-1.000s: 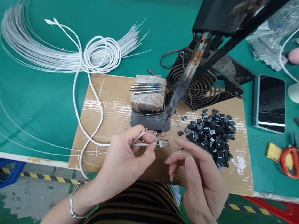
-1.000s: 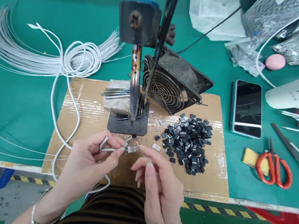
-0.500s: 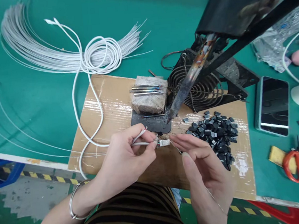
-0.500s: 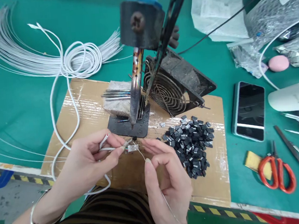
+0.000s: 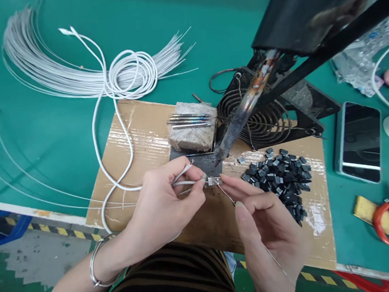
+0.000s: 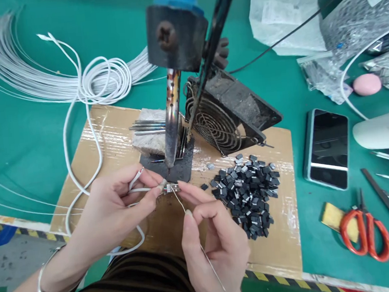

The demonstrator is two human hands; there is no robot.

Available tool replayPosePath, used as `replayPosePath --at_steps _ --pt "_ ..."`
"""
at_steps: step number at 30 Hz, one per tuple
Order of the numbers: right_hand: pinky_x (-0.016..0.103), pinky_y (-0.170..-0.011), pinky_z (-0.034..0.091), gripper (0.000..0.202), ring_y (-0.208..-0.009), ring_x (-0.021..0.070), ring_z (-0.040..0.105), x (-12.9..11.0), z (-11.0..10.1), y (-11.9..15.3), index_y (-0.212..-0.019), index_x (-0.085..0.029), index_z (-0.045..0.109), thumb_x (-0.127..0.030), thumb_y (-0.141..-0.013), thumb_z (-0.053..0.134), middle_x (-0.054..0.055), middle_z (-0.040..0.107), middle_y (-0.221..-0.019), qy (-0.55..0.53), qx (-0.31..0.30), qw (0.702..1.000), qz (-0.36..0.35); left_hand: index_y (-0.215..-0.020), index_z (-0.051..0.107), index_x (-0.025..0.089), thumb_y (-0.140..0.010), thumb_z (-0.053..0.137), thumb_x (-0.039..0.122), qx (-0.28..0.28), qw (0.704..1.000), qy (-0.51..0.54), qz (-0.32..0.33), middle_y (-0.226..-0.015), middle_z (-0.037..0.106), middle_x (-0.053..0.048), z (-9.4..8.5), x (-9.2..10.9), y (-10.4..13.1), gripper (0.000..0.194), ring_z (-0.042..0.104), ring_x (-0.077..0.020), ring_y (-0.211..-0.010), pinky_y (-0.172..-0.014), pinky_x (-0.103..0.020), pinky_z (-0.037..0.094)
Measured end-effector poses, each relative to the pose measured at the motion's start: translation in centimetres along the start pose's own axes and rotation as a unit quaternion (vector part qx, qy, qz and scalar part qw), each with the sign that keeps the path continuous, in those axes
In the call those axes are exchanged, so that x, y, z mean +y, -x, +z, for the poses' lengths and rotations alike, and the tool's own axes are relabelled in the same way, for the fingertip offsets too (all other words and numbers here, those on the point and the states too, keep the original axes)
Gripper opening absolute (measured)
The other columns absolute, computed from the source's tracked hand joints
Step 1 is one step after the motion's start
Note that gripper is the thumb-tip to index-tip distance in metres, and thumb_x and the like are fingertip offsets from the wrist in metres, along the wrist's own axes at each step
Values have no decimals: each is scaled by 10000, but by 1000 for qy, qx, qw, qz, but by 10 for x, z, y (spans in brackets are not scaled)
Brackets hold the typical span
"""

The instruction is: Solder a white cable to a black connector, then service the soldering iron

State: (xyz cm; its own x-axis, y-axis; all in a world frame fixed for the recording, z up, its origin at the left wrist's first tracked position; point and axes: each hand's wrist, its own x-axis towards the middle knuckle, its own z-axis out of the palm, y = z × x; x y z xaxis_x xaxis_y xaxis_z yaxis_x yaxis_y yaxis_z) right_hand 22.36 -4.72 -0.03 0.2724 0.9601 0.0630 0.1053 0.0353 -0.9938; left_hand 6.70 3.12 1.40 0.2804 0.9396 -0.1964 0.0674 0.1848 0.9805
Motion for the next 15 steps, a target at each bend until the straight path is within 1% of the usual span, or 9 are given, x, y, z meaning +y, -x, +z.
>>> replayPosePath --at_steps 2,6,10,15 --pt "257 -1106 589 154 -1272 164 721 1 0 -2 -945 -196 588 -86 -1053 591 35 729 -1377 -5 0 1000 -5 -868 668 158 -937 646 265 -1 1000 -13 1 -919 700 -40 0 0 -1 129 678 -243 -828 -683 -237 514" --pt "252 -1084 601 160 -1255 170 730 3 1 -5 -939 -192 600 -70 -1043 592 44 724 -1381 -9 1 1000 -12 -867 664 159 -940 624 268 6 1000 -29 9 -917 698 -36 3 3 -4 137 681 -236 -814 -614 -229 486" --pt "271 -1075 613 152 -1252 186 733 2 1 -8 -946 -189 615 -74 -1043 596 63 721 -1388 -12 6 1000 -10 -868 665 157 -940 618 254 12 999 -33 17 -911 691 -27 6 5 -6 130 667 -216 -770 -616 -215 499" --pt "291 -1092 610 152 -1256 192 732 2 3 -9 -929 -188 609 -88 -1043 606 58 726 -1381 -19 12 1000 -11 -873 666 162 -949 620 250 23 999 -36 25 -923 694 -23 6 5 -7 125 673 -213 -776 -606 -204 497"
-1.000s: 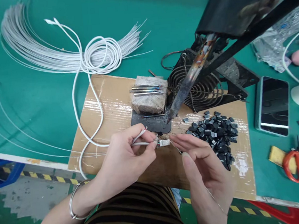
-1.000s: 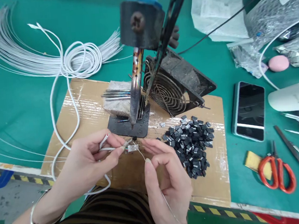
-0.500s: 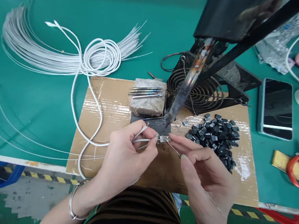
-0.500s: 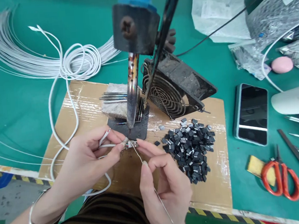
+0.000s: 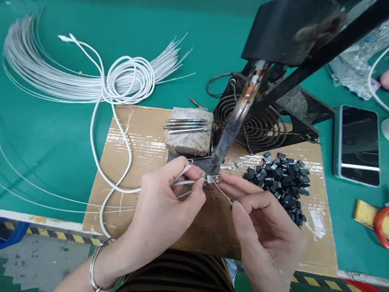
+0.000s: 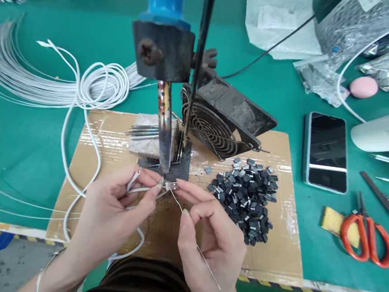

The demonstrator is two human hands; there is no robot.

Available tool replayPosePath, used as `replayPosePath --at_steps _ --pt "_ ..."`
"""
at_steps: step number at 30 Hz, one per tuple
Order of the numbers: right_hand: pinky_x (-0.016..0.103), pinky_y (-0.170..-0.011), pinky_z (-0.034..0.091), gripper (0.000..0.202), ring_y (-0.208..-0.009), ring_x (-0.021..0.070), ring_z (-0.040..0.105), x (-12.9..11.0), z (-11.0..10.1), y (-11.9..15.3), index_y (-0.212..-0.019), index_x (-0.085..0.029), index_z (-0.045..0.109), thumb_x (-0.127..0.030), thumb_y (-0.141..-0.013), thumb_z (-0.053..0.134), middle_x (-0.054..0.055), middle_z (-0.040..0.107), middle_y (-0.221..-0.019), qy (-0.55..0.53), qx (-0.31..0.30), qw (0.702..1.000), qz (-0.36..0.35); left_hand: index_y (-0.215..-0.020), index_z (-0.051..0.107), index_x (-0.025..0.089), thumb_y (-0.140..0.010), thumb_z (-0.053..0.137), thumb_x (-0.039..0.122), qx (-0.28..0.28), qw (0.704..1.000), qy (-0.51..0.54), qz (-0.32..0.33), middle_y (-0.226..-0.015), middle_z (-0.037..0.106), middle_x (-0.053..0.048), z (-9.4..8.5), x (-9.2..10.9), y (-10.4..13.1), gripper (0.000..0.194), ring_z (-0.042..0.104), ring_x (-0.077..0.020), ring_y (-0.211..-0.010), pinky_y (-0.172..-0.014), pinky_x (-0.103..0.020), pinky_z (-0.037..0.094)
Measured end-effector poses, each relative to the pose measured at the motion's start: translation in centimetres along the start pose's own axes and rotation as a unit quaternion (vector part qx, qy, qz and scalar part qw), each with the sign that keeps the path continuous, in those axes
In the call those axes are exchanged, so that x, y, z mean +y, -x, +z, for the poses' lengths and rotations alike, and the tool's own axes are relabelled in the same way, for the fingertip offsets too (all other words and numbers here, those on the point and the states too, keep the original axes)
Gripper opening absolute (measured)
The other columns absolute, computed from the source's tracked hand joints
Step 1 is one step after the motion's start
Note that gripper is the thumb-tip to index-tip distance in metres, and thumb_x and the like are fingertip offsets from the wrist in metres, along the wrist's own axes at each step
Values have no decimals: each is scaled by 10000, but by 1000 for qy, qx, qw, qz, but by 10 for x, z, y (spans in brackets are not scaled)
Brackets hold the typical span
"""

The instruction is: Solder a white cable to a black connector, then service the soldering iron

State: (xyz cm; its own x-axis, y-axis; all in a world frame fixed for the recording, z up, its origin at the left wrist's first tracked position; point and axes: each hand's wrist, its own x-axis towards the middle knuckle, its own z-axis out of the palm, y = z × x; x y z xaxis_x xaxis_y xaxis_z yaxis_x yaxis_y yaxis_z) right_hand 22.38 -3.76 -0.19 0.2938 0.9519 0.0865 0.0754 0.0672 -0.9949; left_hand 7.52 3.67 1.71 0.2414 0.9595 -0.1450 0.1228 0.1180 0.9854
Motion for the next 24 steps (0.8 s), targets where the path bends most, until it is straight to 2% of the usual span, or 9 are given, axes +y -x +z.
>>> replayPosePath --at_steps 17,24 --pt "287 -1118 594 150 -1246 181 735 2 6 -7 -933 -191 615 -74 -1028 628 25 716 -1397 10 6 1000 -18 -876 673 155 -950 632 211 18 999 2 28 -946 701 -17 2 4 -7 101 678 -191 -820 -719 -145 558" --pt "268 -1084 609 154 -1220 182 747 0 7 -10 -915 -183 610 -88 -1034 629 31 727 -1380 9 17 1000 -21 -871 681 152 -945 645 210 22 999 10 31 -940 706 -21 0 6 -7 101 678 -201 -804 -670 -156 538"
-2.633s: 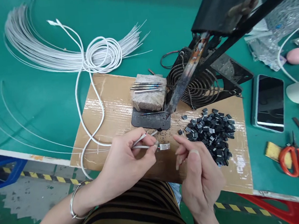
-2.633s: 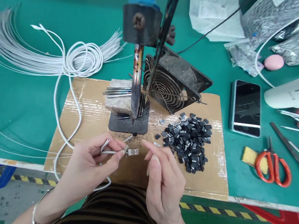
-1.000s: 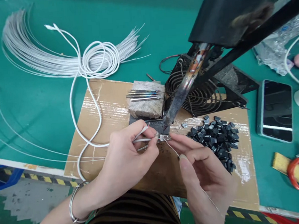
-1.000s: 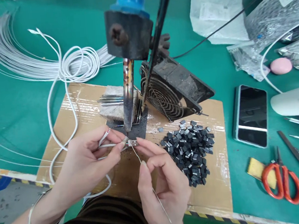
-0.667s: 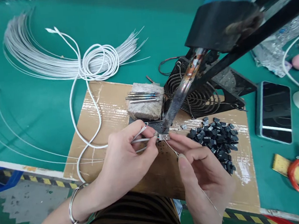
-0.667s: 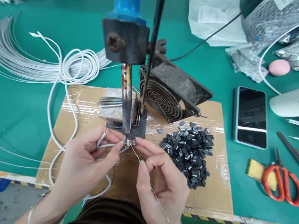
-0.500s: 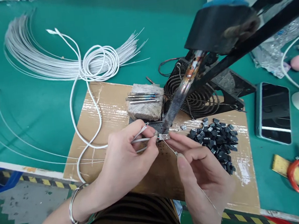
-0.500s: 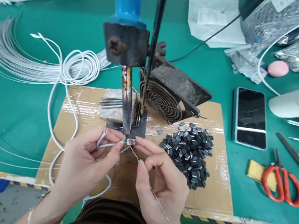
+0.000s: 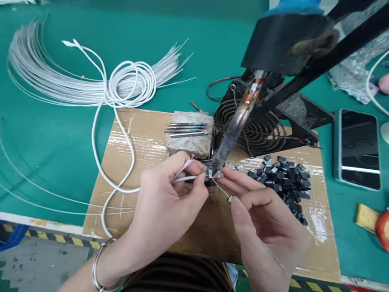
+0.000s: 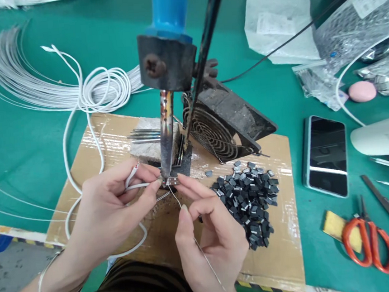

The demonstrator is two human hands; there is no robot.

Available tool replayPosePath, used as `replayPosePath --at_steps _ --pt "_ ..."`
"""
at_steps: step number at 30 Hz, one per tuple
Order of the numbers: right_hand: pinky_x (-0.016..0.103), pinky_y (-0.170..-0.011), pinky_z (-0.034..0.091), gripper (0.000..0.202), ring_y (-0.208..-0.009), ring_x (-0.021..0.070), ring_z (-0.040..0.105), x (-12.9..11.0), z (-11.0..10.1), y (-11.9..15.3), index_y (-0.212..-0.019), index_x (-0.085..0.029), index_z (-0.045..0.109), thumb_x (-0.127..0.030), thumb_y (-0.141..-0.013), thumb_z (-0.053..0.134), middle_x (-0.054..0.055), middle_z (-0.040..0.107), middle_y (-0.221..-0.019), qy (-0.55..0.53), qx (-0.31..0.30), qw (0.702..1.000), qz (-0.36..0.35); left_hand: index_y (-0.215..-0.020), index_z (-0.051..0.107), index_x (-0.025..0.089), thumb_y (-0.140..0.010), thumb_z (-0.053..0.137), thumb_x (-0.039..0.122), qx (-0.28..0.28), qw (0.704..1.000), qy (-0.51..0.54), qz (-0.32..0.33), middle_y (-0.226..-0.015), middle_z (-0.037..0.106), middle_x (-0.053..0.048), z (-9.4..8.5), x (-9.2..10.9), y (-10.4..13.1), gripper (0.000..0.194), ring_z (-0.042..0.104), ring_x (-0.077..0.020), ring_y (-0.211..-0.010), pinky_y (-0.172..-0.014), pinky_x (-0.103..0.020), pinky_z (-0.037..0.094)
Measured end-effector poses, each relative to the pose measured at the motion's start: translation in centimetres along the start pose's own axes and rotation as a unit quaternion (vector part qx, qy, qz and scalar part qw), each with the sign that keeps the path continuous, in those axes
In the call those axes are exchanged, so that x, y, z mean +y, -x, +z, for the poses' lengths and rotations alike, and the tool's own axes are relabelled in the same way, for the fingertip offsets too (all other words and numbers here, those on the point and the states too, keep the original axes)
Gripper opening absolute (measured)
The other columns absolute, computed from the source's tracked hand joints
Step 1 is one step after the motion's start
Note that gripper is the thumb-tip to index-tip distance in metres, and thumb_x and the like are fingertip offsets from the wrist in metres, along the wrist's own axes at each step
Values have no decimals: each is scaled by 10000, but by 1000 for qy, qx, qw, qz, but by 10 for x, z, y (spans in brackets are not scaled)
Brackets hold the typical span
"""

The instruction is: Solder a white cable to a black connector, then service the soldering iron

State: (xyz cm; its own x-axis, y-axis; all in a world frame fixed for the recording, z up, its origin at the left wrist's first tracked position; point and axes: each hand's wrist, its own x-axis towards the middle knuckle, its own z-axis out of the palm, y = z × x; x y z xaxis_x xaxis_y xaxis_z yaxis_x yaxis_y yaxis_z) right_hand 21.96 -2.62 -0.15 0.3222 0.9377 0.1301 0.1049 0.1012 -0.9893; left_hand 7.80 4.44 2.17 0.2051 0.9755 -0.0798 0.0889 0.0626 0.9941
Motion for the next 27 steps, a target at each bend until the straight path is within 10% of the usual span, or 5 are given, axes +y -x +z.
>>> replayPosePath --at_steps 27 --pt "321 -1111 612 158 -1220 199 747 -4 0 -2 -910 -169 604 -63 -1025 626 34 733 -1361 -6 -1 1000 -26 -867 683 156 -941 635 151 7 1000 15 21 -923 682 6 2 9 1 88 691 -173 -822 -709 -104 551"
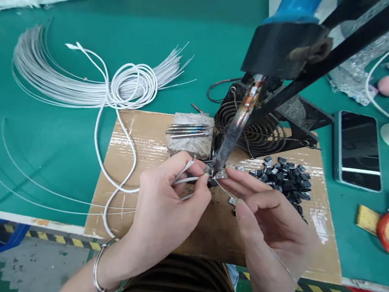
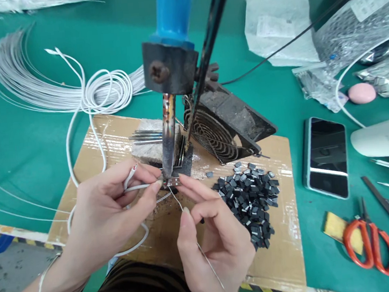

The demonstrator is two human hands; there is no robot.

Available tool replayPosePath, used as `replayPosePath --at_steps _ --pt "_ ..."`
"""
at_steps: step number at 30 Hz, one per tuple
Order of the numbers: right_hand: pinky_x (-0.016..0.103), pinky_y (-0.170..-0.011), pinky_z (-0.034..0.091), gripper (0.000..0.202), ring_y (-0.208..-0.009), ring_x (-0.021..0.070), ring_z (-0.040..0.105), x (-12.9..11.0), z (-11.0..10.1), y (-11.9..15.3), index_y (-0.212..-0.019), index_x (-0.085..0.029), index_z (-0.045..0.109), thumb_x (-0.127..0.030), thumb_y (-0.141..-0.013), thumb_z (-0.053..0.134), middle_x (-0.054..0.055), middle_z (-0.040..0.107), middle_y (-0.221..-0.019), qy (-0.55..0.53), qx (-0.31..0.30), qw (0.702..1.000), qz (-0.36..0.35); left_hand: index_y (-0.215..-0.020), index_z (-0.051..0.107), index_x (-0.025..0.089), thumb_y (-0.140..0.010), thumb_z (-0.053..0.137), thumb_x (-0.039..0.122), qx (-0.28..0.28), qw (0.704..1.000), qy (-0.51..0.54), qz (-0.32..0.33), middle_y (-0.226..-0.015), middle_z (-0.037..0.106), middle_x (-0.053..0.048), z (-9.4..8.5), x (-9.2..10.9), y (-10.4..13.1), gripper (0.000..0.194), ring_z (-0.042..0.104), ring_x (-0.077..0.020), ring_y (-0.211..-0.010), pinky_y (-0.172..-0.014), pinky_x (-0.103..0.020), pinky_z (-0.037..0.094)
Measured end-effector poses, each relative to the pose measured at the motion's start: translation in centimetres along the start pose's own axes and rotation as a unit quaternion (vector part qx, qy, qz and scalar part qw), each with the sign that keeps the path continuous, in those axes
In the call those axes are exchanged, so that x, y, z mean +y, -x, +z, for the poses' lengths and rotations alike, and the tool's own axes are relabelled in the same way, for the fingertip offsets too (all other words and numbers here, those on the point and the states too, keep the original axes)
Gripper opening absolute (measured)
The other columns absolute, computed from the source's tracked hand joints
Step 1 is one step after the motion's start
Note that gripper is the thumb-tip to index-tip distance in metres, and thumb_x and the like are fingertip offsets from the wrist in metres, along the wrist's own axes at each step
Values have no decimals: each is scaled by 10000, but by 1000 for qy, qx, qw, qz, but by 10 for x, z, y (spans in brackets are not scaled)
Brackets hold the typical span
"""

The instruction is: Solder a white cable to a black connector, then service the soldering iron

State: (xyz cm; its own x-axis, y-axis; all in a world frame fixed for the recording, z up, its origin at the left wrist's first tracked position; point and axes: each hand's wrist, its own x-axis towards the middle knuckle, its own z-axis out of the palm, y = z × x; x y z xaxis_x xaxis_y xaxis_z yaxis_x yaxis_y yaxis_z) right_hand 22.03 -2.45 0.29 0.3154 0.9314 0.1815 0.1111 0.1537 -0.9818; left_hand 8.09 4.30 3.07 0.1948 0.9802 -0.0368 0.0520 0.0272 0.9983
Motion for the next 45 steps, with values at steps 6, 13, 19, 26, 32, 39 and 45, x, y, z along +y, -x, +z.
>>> replayPosePath --at_steps 6,13,19,26,32,39,45 --pt "329 -1116 611 153 -1232 206 742 0 0 0 -916 -168 608 -63 -1026 624 42 727 -1374 -2 0 1000 3 -866 692 152 -942 633 160 3 1000 -7 0 -937 698 -7 0 -3 -1 97 681 -174 -796 -687 -110 546" --pt "329 -1113 613 160 -1218 199 747 -1 -1 0 -908 -168 602 -64 -1028 622 29 732 -1361 -2 3 1000 -4 -869 686 149 -944 630 173 -3 1000 -7 -10 -945 695 -14 0 2 0 97 698 -193 -846 -675 -116 550" --pt "335 -1108 614 146 -1219 206 748 0 1 0 -920 -166 619 -62 -1020 633 41 729 -1369 -8 7 1000 1 -875 688 149 -942 640 170 -1 1000 -11 -12 -971 708 -19 1 -2 0 85 694 -187 -835 -679 -113 548" --pt "332 -1112 606 129 -1230 212 744 2 2 3 -941 -171 643 -60 -1005 656 75 727 -1379 -12 9 1000 8 -875 696 172 -952 653 157 16 999 -11 27 -947 702 -4 1 -10 1 89 674 -178 -780 -677 -130 539" --pt "364 -1116 611 136 -1235 229 741 1 2 4 -932 -165 634 -48 -996 658 87 719 -1386 -6 11 1000 -1 -909 700 173 -985 635 145 13 999 -20 42 -971 697 9 -1 -14 5 103 649 -155 -768 -644 -107 502" --pt "395 -1059 648 133 -1225 252 745 4 2 2 -921 -164 633 -52 -991 648 114 728 -1367 3 16 1000 -11 -866 681 157 -937 632 179 3 1000 -22 -7 -961 704 -17 -2 -3 1 89 680 -189 -809 -648 -141 525" --pt "392 -1061 645 128 -1232 249 740 3 1 4 -936 -168 645 -49 -979 668 111 725 -1370 8 17 1000 -8 -860 671 163 -932 634 184 3 999 -32 -7 -955 704 -14 -1 -2 1 84 678 -194 -815 -663 -163 524"
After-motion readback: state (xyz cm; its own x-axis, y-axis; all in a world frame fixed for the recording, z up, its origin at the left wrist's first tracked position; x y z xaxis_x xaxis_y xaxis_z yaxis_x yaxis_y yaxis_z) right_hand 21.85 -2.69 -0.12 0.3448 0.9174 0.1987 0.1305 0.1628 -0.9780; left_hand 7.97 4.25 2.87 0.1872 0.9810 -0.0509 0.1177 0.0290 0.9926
